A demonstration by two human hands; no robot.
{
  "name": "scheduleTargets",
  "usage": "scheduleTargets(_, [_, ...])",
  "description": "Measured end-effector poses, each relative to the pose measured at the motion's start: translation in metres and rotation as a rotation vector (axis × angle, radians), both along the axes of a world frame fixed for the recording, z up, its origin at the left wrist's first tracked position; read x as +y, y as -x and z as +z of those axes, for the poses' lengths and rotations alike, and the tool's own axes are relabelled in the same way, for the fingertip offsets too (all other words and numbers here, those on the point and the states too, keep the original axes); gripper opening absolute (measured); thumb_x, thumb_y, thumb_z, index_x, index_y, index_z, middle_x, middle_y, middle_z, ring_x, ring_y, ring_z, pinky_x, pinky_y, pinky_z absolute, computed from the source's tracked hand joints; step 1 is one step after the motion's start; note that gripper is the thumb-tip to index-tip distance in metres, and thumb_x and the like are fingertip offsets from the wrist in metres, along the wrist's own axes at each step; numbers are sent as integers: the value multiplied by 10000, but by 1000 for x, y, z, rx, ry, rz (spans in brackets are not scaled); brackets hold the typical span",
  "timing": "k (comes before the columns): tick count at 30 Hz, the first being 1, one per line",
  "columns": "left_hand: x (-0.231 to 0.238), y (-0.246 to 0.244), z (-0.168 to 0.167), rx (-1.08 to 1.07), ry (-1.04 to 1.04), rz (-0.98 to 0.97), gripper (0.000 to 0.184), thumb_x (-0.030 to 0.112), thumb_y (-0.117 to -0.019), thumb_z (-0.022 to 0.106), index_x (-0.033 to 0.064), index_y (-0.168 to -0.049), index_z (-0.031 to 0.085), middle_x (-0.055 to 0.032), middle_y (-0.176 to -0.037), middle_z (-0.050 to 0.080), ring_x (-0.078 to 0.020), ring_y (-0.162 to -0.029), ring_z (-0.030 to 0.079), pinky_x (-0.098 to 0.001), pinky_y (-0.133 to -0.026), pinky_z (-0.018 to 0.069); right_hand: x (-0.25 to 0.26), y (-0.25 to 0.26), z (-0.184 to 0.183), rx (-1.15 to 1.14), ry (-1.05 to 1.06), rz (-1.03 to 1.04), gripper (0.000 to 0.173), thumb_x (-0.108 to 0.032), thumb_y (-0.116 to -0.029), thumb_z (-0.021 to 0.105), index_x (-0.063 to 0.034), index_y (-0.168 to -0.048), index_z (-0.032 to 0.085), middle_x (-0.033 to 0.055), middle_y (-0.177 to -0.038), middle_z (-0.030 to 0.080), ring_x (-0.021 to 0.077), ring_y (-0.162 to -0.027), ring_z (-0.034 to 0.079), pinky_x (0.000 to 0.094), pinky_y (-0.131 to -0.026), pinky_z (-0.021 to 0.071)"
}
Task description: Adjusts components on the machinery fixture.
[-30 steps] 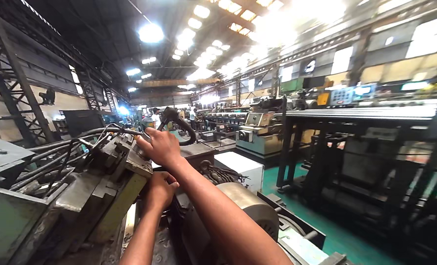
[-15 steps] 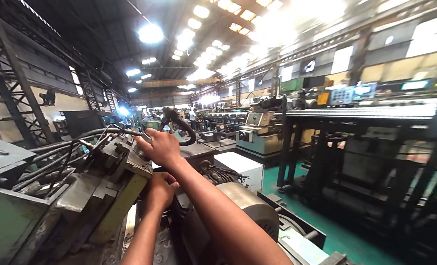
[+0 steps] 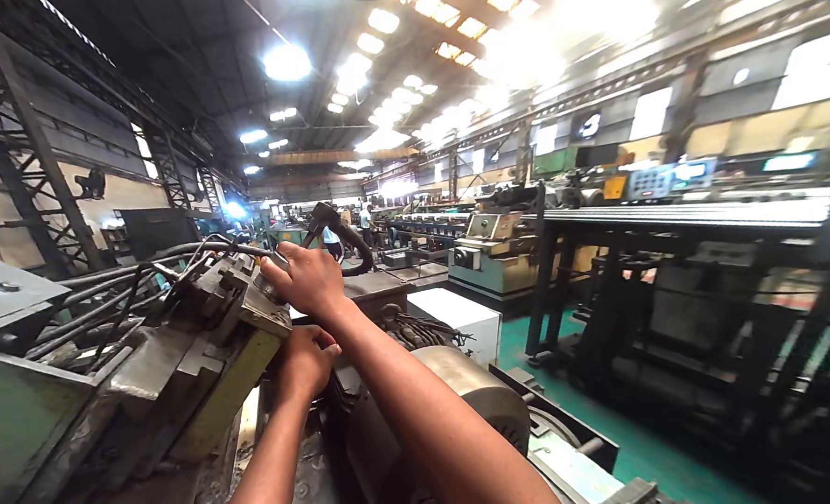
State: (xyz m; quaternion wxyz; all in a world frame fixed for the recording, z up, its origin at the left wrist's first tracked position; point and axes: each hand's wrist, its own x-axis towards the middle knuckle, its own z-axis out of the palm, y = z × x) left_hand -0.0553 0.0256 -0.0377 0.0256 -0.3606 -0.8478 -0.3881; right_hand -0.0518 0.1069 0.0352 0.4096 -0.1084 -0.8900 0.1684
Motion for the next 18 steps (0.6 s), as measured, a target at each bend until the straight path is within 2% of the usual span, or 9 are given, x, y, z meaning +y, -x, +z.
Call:
scheduleTargets(9, [0, 3, -3, -6, -52, -22, 56, 61, -938, 746, 20, -957, 712, -144, -826, 650, -283, -791, 614, -506, -767, 508, -2, -2, 0, 3, 11, 4, 414, -419, -1073, 476, -76, -1099, 707, 193, -965, 727, 406, -971, 705, 634, -771, 515])
scheduleTargets(18, [0, 2, -3, -2, -42, -10, 59, 64, -935, 750, 24, -924, 708, -122, -777, 632, -263, -741, 592, -493, -735, 495, -3, -3, 0, 12, 2, -4, 411, -418, -1072, 482, -68, -1052, 697, 185, -930, 717, 393, -946, 706, 618, -751, 512])
